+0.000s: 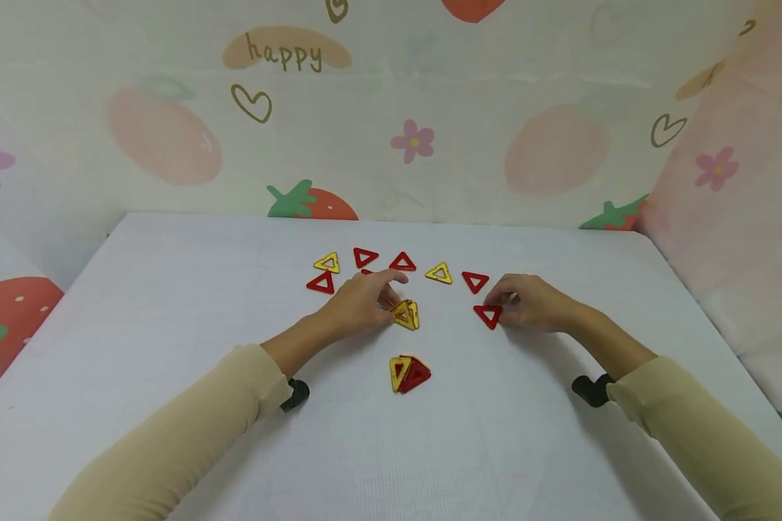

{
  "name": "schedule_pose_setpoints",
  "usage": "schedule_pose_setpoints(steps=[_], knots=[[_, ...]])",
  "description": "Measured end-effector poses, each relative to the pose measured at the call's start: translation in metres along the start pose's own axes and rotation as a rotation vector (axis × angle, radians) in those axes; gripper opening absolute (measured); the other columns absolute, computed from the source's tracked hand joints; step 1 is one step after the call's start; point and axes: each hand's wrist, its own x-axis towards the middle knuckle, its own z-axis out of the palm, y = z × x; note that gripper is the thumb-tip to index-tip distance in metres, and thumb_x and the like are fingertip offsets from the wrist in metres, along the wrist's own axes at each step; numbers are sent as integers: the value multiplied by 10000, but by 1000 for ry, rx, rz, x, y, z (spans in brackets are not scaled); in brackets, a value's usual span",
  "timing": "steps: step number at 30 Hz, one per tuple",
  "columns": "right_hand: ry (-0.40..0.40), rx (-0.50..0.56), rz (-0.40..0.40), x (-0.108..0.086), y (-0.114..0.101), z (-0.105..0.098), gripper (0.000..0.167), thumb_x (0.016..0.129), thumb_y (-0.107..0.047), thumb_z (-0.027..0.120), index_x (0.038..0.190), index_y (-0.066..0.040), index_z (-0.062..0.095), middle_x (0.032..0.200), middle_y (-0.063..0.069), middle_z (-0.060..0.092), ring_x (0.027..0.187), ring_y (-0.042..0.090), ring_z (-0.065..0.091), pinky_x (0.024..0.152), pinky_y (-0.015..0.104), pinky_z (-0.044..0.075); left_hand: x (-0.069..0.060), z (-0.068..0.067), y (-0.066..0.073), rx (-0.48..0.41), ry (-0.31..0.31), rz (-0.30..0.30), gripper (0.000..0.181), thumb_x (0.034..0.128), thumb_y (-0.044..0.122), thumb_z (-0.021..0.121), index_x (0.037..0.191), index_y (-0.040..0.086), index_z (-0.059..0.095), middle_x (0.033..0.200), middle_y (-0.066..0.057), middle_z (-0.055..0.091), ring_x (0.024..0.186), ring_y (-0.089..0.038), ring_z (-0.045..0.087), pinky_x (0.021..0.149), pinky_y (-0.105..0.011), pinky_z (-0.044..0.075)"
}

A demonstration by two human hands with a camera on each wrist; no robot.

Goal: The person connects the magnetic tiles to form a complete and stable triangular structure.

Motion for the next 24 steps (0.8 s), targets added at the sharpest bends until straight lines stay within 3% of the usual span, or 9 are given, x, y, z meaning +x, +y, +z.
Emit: schedule_pose_setpoints(steps=[13,24], knots=[[12,-2,36,11,-3,6,215,849,-12,748,1064,-9,735,1050,81,684,990,253,615,906,448,519,0,0,0,5,0,0,519,864,31,744,1343,57,545,1044,-52,738,995,-184,678,930,-344,530],[41,82,57,14,-7,14,346,845,-11,753,1182,23,678,1102,124,686,1010,271,639,901,423,539,0,-1,1,3,5,-1,522,863,31,744,1346,58,546,1034,-48,740,998,-183,679,935,-349,528]])
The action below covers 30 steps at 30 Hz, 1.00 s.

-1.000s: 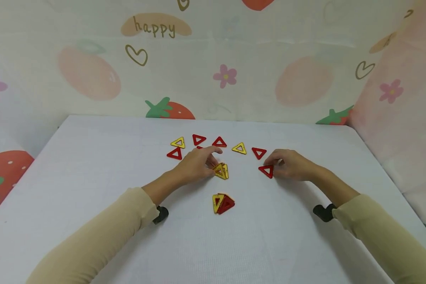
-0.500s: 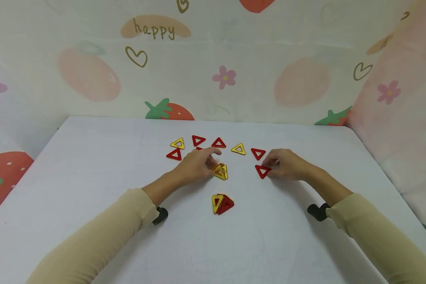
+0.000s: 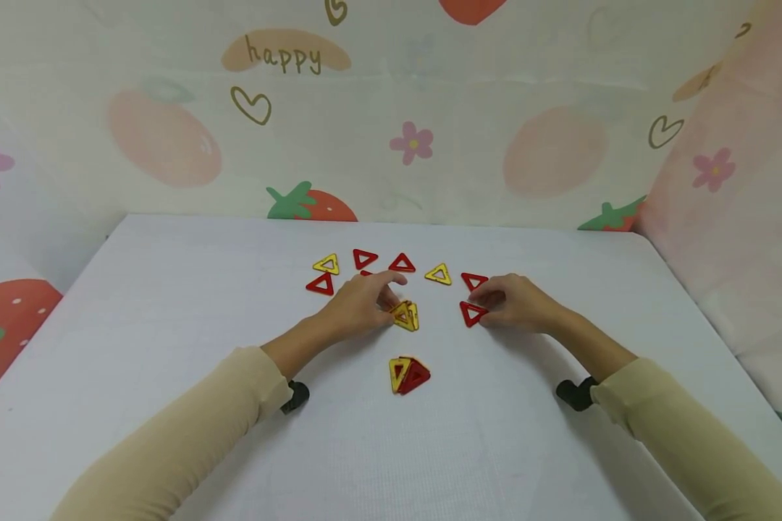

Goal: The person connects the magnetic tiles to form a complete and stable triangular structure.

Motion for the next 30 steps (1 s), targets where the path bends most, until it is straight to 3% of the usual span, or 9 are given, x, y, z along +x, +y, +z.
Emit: schedule_pose_setpoints(steps=[15,30], knots=[[-40,-5,13,9,-5,4,374,865,-83,763,1218,7,679,1092,97,677,971,228,610,872,366,535,0,1,-1,2,13,6,533,859,29,747,1351,65,545,1009,-36,741,996,-181,681,931,-347,529],[-60,-9,-18,17,-17,10,351,860,-54,761,1198,11,691,1051,78,700,924,200,619,842,330,550,0,1,-1,6,7,-3,529,864,32,746,1352,68,544,1015,-40,741,1000,-184,679,938,-347,527]])
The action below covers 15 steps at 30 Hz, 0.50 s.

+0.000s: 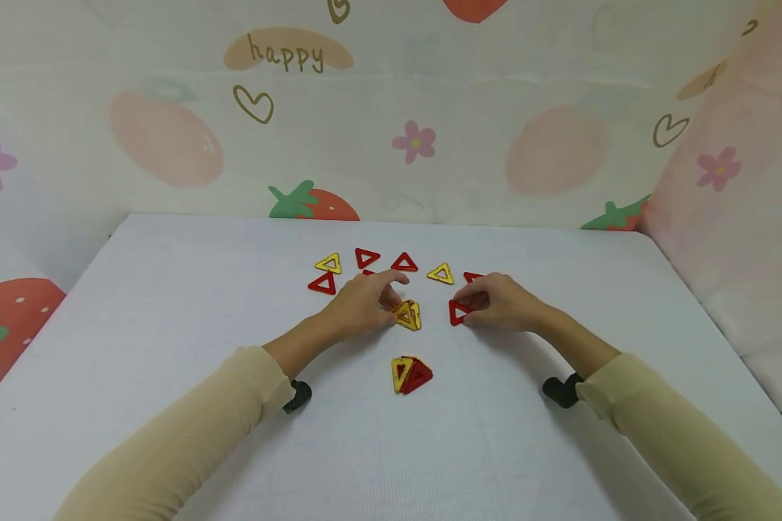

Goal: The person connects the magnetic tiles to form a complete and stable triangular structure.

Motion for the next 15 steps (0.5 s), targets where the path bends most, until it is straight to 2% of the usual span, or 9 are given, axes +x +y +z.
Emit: schedule_pose_setpoints(steps=[15], knots=[[-5,-46,-49,11,-13,8,333,853,-55,769,1172,13,703,1013,67,703,904,192,624,841,346,549,1,1,-1,-1,3,-5,528,866,38,746,1353,71,545,1009,-38,741,995,-184,679,932,-343,530]])
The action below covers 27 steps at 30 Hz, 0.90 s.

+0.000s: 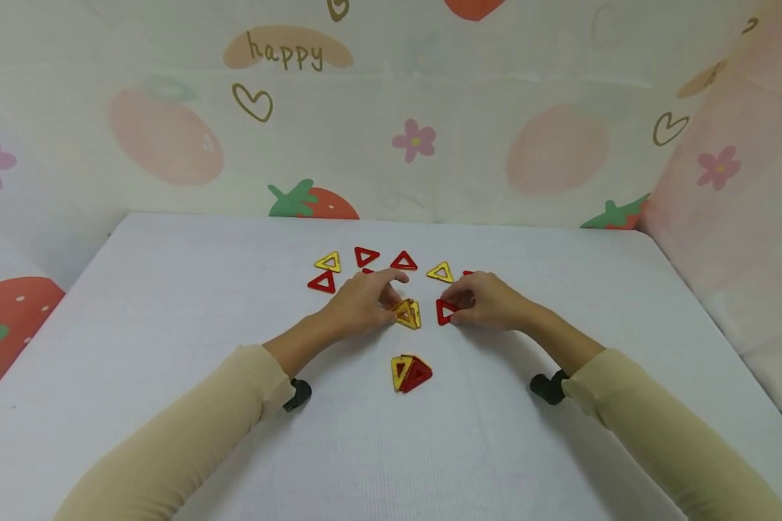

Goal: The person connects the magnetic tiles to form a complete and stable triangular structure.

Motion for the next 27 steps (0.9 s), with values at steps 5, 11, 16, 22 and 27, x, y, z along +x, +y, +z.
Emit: schedule_pose_setpoints(steps=[5,11,16,22,27], knots=[[-3,-2,1,3,-5,2,328,853,-55,770,1166,14,701,1024,71,702,910,192,623,852,355,545,0,0,0,1,-1,0,527,868,43,748,1353,72,545,1015,-42,742,1000,-188,682,937,-343,529],[-9,-4,23,6,-12,4,324,854,-76,777,1162,-6,707,1022,54,714,912,184,620,862,343,539,0,-1,2,-9,-6,-6,526,870,41,746,1355,71,543,1013,-43,743,1001,-189,684,944,-344,526],[-13,5,10,8,-15,6,320,855,-70,776,1156,11,706,1025,68,718,906,186,626,867,343,547,-1,-2,2,-6,-9,-12,530,866,41,750,1354,72,544,1013,-43,743,1000,-189,684,942,-343,527],[-24,26,19,12,-18,8,311,854,-51,772,1152,13,706,1028,70,716,899,184,627,864,329,550,-1,-2,3,-12,-11,-17,533,866,42,751,1356,73,542,1013,-41,741,1000,-187,681,947,-347,524],[-34,14,21,14,-22,9,306,864,-55,762,1157,8,704,1008,62,707,891,193,606,841,316,543,-1,-2,3,-6,-11,-18,522,867,41,747,1348,72,547,1011,-42,741,1004,-190,682,953,-357,521]])
